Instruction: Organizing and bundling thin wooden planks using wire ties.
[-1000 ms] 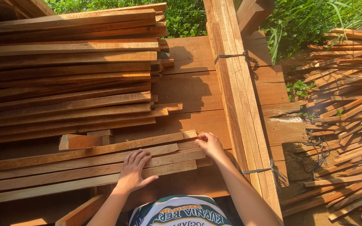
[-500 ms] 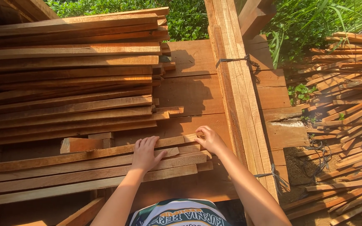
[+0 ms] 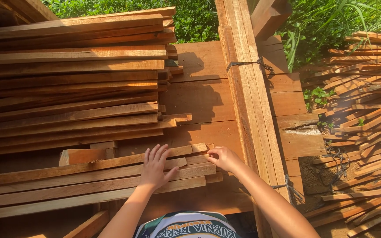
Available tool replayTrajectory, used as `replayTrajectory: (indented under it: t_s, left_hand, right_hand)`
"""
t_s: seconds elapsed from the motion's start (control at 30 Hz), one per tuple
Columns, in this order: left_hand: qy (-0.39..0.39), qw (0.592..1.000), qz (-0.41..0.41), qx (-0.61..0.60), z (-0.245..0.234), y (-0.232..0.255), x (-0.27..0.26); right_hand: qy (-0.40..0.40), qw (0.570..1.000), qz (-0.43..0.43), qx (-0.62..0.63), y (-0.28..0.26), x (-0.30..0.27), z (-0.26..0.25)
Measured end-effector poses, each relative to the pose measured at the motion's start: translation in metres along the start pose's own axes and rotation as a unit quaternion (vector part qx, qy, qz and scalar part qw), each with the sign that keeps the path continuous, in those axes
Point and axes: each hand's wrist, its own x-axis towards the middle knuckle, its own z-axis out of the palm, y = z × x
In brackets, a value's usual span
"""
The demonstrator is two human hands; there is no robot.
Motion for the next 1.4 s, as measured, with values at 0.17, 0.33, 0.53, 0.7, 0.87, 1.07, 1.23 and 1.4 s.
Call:
replayTrajectory:
  t_s: [0.17,0.33,0.53,0.7,0.87,1.07,1.23,1.4]
  left_hand:
    - [-0.057,0.994,0.098,-0.006,0.003,0.040,-0.015]
    - [-0.037,0.989,0.124,0.073,0.019,0.054,-0.021]
    - [-0.085,0.990,0.109,0.007,0.011,0.052,-0.018]
    - [-0.106,0.988,0.112,-0.013,0.007,0.053,-0.016]
    - [-0.102,0.989,0.109,-0.005,0.005,0.054,-0.015]
    - [-0.118,0.987,0.107,-0.007,0.003,0.056,-0.013]
    - [-0.120,0.984,0.129,-0.005,0.001,0.055,-0.006]
    - [-0.103,0.985,0.137,-0.038,-0.006,0.055,-0.004]
  right_hand:
    - [0.078,0.988,0.094,0.099,0.007,-0.009,0.033]
    - [0.075,0.978,0.160,0.115,0.004,-0.016,0.033]
    - [0.045,0.995,0.085,0.027,-0.010,-0.002,0.013]
    - [0.010,0.974,-0.119,-0.194,0.000,0.011,-0.008]
    - [0.007,0.938,-0.234,-0.254,0.023,0.023,0.001]
    - [-0.040,0.951,-0.211,-0.224,0.032,0.032,0.004]
    - [-0.079,0.959,-0.183,-0.201,0.032,0.029,-0.002]
    - [-0.112,0.962,-0.095,-0.228,0.044,0.016,-0.021]
